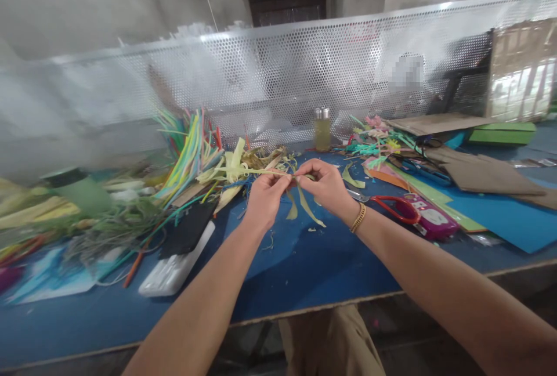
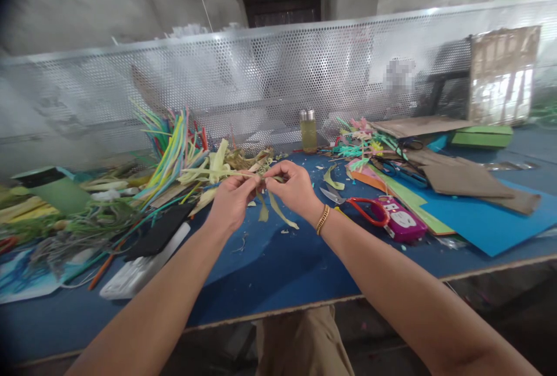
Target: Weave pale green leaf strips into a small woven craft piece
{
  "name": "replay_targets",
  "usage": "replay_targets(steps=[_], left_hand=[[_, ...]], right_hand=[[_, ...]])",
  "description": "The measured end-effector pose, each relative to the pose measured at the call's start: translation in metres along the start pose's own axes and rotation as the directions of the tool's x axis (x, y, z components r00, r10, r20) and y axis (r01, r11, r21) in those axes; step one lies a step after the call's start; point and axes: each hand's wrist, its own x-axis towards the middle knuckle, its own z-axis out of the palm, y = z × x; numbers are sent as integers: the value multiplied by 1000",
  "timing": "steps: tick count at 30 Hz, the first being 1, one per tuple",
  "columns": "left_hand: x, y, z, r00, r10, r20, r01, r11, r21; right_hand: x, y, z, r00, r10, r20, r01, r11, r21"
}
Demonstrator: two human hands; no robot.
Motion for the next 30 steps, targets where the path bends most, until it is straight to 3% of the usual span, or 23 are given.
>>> replay_targets(steps=[5, 8, 13, 18, 24, 30], left_hand=[[3, -4, -2, 1000, 13, 5, -13, 1000, -11], [5, -5, -6, 1000, 15, 12, -16, 997, 73], [8, -5, -11, 997, 67, -33, -62, 991, 122], [8, -2, -10, 996, 80, -41, -74, 990, 123], [5, -1, -10, 991, 111, 71, -126, 961, 247], [5, -4, -12, 995, 87, 41, -96, 949, 302]], right_hand=[[1, 2, 1, 1000, 24, -12, -23, 996, 89], [1, 6, 0, 999, 50, 2, -49, 992, 112], [1, 11, -4, 994, 105, 8, -105, 992, 71], [1, 7, -7, 999, -1, 37, 3, 998, -56], [0, 2, -7, 998, -56, 4, 56, 983, -176], [-4, -3, -2, 992, -122, 39, 128, 961, -246]])
